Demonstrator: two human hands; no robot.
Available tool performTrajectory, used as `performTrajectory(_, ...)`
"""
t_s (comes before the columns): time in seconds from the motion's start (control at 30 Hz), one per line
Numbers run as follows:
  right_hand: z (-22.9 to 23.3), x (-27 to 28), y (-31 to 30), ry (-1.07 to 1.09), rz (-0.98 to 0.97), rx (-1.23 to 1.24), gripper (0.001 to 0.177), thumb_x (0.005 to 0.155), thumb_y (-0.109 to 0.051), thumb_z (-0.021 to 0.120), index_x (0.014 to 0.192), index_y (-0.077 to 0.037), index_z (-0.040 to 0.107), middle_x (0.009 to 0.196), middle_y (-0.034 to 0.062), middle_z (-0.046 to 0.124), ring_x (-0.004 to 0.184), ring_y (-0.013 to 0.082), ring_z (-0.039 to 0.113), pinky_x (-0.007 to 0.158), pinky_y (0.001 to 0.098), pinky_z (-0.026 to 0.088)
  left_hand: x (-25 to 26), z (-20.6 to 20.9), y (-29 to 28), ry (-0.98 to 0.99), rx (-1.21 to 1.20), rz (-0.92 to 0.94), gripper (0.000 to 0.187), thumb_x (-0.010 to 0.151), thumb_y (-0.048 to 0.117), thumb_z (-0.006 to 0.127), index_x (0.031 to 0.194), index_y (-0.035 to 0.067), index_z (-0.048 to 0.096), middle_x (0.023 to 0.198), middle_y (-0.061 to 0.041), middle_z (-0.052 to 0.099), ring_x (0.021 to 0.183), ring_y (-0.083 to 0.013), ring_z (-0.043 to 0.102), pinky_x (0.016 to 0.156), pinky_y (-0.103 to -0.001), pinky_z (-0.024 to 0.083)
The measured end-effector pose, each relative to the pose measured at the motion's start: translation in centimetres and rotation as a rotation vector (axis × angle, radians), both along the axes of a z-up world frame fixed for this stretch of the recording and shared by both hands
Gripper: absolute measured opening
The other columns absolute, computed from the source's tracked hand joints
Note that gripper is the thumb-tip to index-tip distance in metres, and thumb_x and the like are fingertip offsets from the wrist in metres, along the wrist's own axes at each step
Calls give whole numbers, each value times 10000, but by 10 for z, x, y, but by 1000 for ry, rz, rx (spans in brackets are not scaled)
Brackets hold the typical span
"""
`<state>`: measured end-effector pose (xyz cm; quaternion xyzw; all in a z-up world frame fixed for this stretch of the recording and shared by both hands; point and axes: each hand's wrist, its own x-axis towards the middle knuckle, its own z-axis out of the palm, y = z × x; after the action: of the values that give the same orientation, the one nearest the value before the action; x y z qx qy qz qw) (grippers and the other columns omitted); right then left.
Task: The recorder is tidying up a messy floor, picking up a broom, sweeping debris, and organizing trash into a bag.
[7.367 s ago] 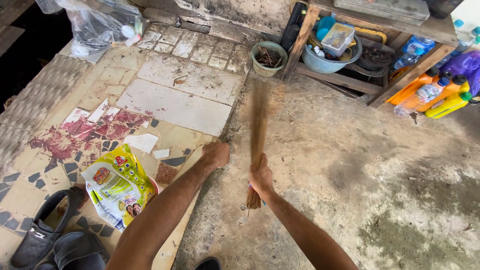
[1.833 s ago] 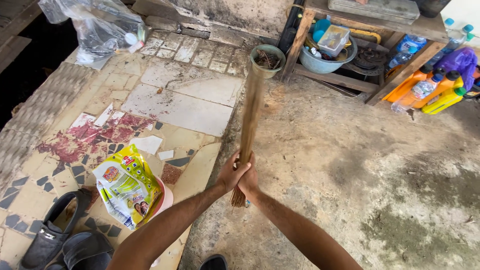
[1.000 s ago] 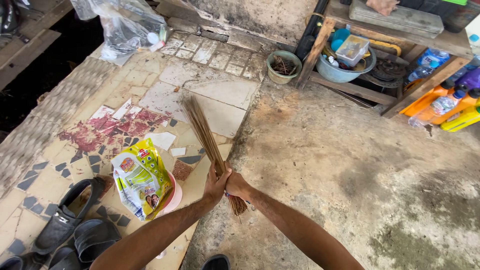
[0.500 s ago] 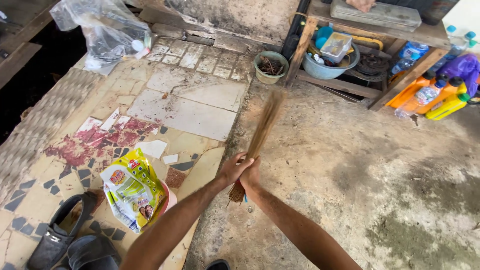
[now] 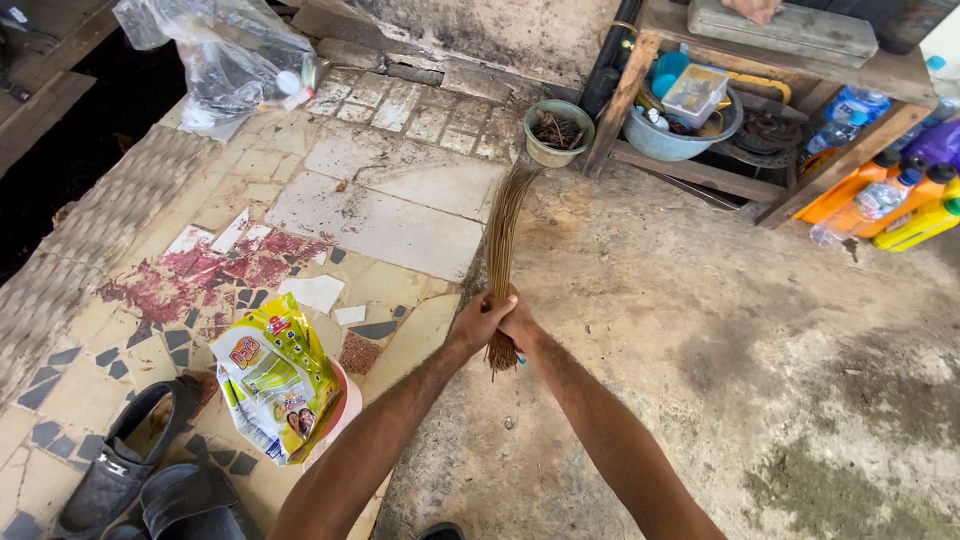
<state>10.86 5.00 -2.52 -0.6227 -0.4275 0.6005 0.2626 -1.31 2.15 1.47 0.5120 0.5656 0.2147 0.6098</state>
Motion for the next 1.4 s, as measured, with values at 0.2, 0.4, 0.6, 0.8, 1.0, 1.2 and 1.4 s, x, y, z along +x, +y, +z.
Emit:
performTrajectory(0.2, 22, -18, 1, 93, -17, -26, 328, 1061, -121, 482, 1372, -98, 380, 1173, 214, 694, 965, 317, 745, 680, 392, 679, -16, -1, -3, 42, 58, 120, 1073, 842, 756, 563, 1580, 27, 290, 1441, -247, 548, 1269, -334, 636, 1062, -423, 562)
performTrajectory(0.4, 16, -12, -3, 199, 85, 142, 460, 1071, -128, 496, 1513, -92, 374, 1190, 182, 707, 986, 201, 753, 729, 314, 708, -13, 26, -25, 34, 95, 176, 1054, 813, 760, 579, 1582, 93, 305, 1392, -227, 562, 1256, -338, 636, 1032, -421, 574)
performTrajectory(0.6, 75, -36, -28, -72, 260, 125, 567, 1033, -115, 551, 1573, -102, 380, 1122, 215, 718, 875, 310, 719, 629, 366, 644, -28, 17, -32, 33, 166, 394, 1029, 856, 671, 635, 1618, 151, 177, 1337, -235, 415, 1233, -394, 566, 937, -471, 614)
performTrajectory(0.8, 81, -44, -42, 52, -50, 106, 378, 1056, -148, 442, 1412, -58, 351, 1162, 186, 665, 977, 285, 736, 704, 377, 686, -31, 4, -17, -19, 318, 244, 1016, 828, 711, 642, 1566, 87, 328, 1405, -258, 538, 1262, -368, 625, 1001, -456, 579)
performTrajectory(1.0, -37, -36, -32, 436, -335, -51, 722, 1132, -491, 137, 1425, 63, 495, 1162, 253, 712, 1024, 335, 749, 801, 382, 695, -29, -23, -19, -19, 61, 83, 989, 865, 724, 568, 1576, 82, 320, 1411, -246, 584, 1259, -352, 639, 1063, -457, 541)
performTrajectory(1.2, -178, -45, -29, -164, 178, 750, 1120, 885, -72, 814, 1580, -2, -62, 1556, 362, 277, 1362, 491, 405, 1044, 555, 464, -40, -32, -45, 62, -114, 90, 1087, 833, 705, 582, 1625, 105, 143, 1446, -258, 506, 1257, -377, 632, 1068, -497, 552)
performTrajectory(1.4, -112, -77, -48, -12, 297, 408, 654, 1117, -228, 444, 1718, -93, 223, 1396, 151, 628, 1153, 241, 661, 940, 351, 584, -69, -67, -62, 83, -28, 181, 1118, 882, 676, 654, 1597, -27, 161, 1367, -327, 546, 1181, -381, 685, 1006, -458, 599)
